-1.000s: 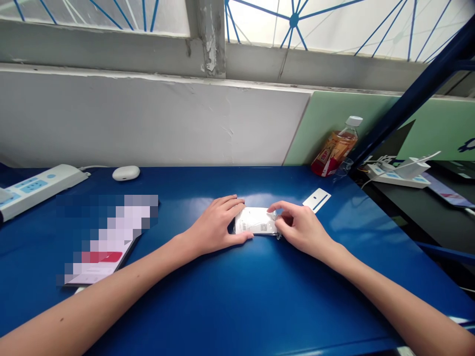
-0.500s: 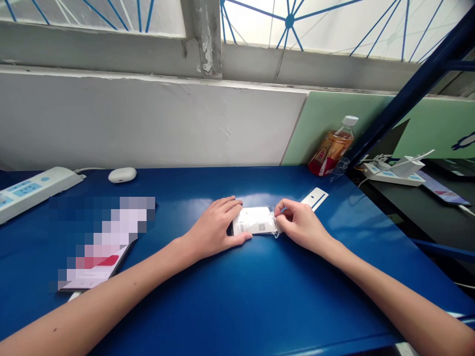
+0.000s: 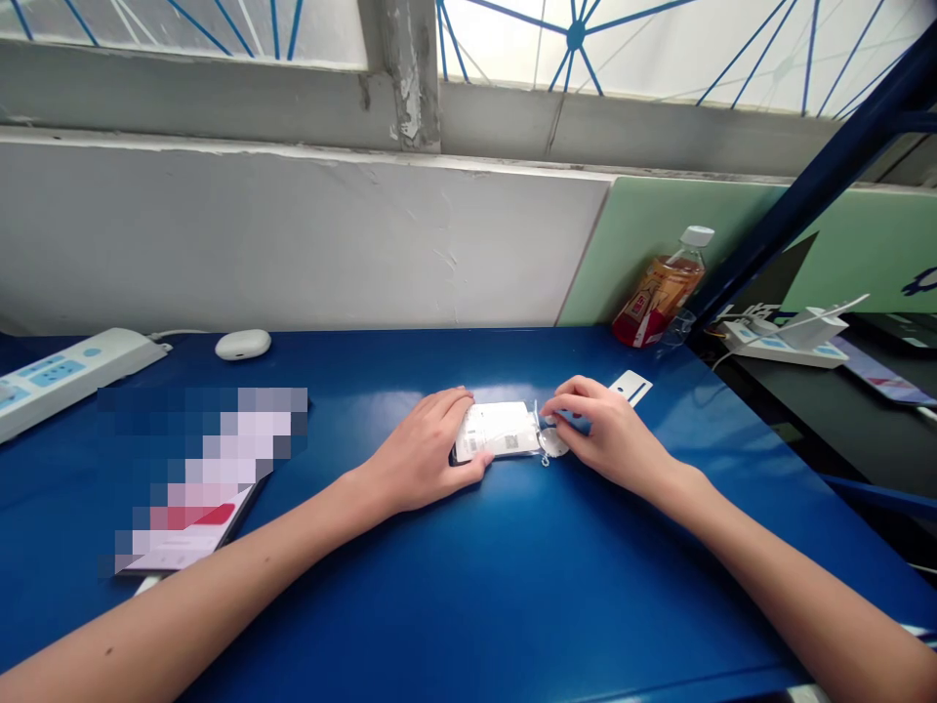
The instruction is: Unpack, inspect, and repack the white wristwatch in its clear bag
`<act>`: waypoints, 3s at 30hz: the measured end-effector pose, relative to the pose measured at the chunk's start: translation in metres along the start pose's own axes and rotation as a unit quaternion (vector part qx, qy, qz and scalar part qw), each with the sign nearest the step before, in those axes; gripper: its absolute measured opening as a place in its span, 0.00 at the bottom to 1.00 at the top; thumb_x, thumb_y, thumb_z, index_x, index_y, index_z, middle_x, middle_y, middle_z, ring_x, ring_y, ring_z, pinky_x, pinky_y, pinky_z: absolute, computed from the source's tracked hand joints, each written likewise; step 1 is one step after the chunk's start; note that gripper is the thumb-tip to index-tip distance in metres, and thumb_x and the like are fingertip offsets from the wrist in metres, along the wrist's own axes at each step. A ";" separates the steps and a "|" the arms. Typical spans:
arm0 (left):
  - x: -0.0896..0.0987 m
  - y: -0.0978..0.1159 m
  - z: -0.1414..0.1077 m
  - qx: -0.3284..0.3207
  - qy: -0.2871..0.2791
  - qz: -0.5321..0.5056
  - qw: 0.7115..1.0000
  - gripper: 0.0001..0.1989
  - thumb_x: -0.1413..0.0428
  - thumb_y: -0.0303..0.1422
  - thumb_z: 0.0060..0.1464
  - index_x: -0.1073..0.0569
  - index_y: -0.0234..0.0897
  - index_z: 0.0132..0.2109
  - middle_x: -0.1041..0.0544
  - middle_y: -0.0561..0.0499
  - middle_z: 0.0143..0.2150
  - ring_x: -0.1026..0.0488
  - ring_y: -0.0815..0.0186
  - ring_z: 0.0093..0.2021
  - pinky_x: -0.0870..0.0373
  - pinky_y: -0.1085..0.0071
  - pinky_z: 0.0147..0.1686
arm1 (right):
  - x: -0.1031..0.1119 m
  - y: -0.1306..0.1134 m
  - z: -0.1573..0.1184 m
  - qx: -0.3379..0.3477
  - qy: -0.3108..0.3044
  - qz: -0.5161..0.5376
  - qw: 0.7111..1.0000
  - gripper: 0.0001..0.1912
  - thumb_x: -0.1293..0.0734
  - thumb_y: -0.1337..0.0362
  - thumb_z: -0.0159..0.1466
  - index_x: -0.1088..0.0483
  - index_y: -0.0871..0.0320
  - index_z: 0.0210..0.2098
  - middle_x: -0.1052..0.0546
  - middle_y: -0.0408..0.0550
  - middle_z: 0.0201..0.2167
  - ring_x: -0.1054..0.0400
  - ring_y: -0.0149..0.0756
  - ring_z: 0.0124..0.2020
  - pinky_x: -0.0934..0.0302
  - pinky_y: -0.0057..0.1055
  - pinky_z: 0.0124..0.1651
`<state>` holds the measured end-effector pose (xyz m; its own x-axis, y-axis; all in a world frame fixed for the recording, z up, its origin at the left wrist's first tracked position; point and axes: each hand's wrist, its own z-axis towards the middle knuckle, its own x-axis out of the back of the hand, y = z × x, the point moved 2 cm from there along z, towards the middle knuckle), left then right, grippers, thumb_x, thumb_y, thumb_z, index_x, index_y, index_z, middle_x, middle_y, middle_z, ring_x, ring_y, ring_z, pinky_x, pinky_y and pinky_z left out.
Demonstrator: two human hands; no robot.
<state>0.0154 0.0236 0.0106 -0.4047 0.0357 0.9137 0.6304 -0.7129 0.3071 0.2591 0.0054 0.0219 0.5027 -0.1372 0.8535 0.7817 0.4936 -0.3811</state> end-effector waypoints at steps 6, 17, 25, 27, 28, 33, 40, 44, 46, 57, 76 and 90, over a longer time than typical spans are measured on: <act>0.000 0.000 -0.001 0.009 -0.013 0.006 1.000 0.29 0.47 0.46 0.60 0.35 0.28 0.60 0.32 0.32 0.62 0.35 0.46 0.63 0.35 0.50 0.60 | -0.004 0.002 -0.001 0.034 -0.070 -0.024 0.997 0.12 0.38 0.70 0.66 0.24 0.57 0.44 0.22 0.54 0.41 0.29 0.44 0.42 0.33 0.40 0.46; 0.002 0.001 -0.001 -0.020 -0.010 0.006 1.000 0.27 0.49 0.44 0.62 0.35 0.29 0.60 0.32 0.32 0.62 0.35 0.45 0.62 0.35 0.50 0.59 | -0.005 0.007 0.003 -0.016 -0.080 0.072 0.994 0.14 0.31 0.63 0.62 0.23 0.58 0.48 0.22 0.52 0.38 0.30 0.42 0.39 0.35 0.38 0.42; 0.003 0.001 -0.001 -0.024 -0.019 0.004 1.000 0.27 0.50 0.45 0.64 0.37 0.30 0.62 0.32 0.32 0.62 0.36 0.45 0.63 0.37 0.49 0.60 | -0.007 0.008 0.005 -0.013 -0.072 0.096 0.993 0.10 0.32 0.63 0.64 0.20 0.55 0.44 0.25 0.47 0.31 0.32 0.36 0.31 0.38 0.32 0.33; 0.002 0.000 -0.001 -0.018 -0.014 0.004 1.000 0.27 0.50 0.45 0.63 0.36 0.31 0.62 0.32 0.33 0.62 0.36 0.45 0.63 0.37 0.49 0.60 | -0.004 0.009 0.004 0.003 -0.077 0.064 0.995 0.11 0.33 0.62 0.65 0.21 0.56 0.45 0.24 0.49 0.33 0.31 0.38 0.33 0.37 0.34 0.35; 0.001 0.000 -0.001 -0.016 -0.013 0.004 1.000 0.27 0.50 0.46 0.64 0.36 0.32 0.62 0.32 0.33 0.62 0.36 0.45 0.63 0.37 0.49 0.60 | -0.002 0.009 0.005 0.010 -0.078 0.049 0.996 0.12 0.33 0.61 0.66 0.21 0.56 0.45 0.23 0.50 0.34 0.30 0.38 0.34 0.36 0.35 0.36; 0.000 0.000 -0.001 -0.012 -0.021 0.015 1.000 0.28 0.51 0.47 0.65 0.38 0.32 0.63 0.33 0.33 0.63 0.37 0.45 0.63 0.36 0.49 0.60 | 0.008 0.016 0.006 0.027 -0.087 0.006 0.996 0.13 0.33 0.58 0.66 0.22 0.55 0.46 0.23 0.52 0.37 0.28 0.42 0.39 0.35 0.36 0.40; 0.000 -0.001 -0.001 -0.008 -0.018 0.012 1.000 0.28 0.52 0.47 0.65 0.38 0.33 0.63 0.32 0.34 0.63 0.36 0.44 0.63 0.36 0.49 0.60 | 0.023 0.027 0.007 0.010 -0.117 -0.013 0.993 0.13 0.33 0.57 0.66 0.22 0.55 0.46 0.24 0.50 0.38 0.28 0.39 0.34 0.35 0.34 0.36; 0.001 -0.001 -0.001 -0.015 -0.017 -0.001 1.000 0.27 0.50 0.46 0.64 0.38 0.33 0.63 0.32 0.35 0.63 0.36 0.45 0.63 0.35 0.49 0.59 | 0.021 0.024 0.005 0.019 -0.116 0.018 0.993 0.16 0.31 0.55 0.63 0.25 0.55 0.47 0.25 0.53 0.45 0.27 0.43 0.42 0.32 0.38 0.45; 0.002 -0.001 -0.001 -0.019 -0.016 -0.005 1.000 0.28 0.49 0.45 0.64 0.38 0.33 0.64 0.33 0.34 0.63 0.36 0.45 0.63 0.35 0.49 0.59 | 0.015 0.020 0.004 0.033 -0.102 0.041 0.993 0.20 0.29 0.54 0.61 0.26 0.54 0.50 0.26 0.55 0.49 0.29 0.46 0.49 0.33 0.42 0.52; 0.000 -0.001 -0.001 -0.018 -0.011 0.010 1.000 0.28 0.48 0.46 0.63 0.37 0.32 0.62 0.32 0.34 0.62 0.36 0.45 0.63 0.36 0.51 0.59 | -0.004 0.009 0.003 -0.019 -0.054 0.025 0.998 0.15 0.31 0.61 0.60 0.27 0.56 0.47 0.25 0.53 0.46 0.29 0.45 0.45 0.33 0.41 0.47; -0.001 -0.001 -0.001 -0.004 -0.003 0.008 1.000 0.28 0.47 0.46 0.63 0.36 0.32 0.62 0.31 0.35 0.62 0.35 0.45 0.62 0.35 0.51 0.59 | 0.016 0.012 0.004 -0.021 -0.106 -0.098 0.989 0.20 0.32 0.52 0.62 0.28 0.56 0.48 0.24 0.48 0.33 0.30 0.43 0.35 0.37 0.37 0.37; -0.002 -0.001 -0.001 -0.012 -0.008 0.025 1.000 0.29 0.48 0.45 0.63 0.37 0.30 0.63 0.32 0.34 0.62 0.35 0.46 0.62 0.35 0.51 0.59 | -0.001 0.009 0.000 0.050 -0.108 -0.017 0.993 0.15 0.35 0.59 0.67 0.30 0.59 0.50 0.30 0.61 0.57 0.33 0.51 0.55 0.34 0.46 0.55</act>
<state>0.0147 0.0231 0.0087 -0.3633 0.0103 0.9316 0.6333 -0.7306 0.2551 0.2658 0.0095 0.0177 0.3770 0.0255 0.9259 0.7509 0.5767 -0.3216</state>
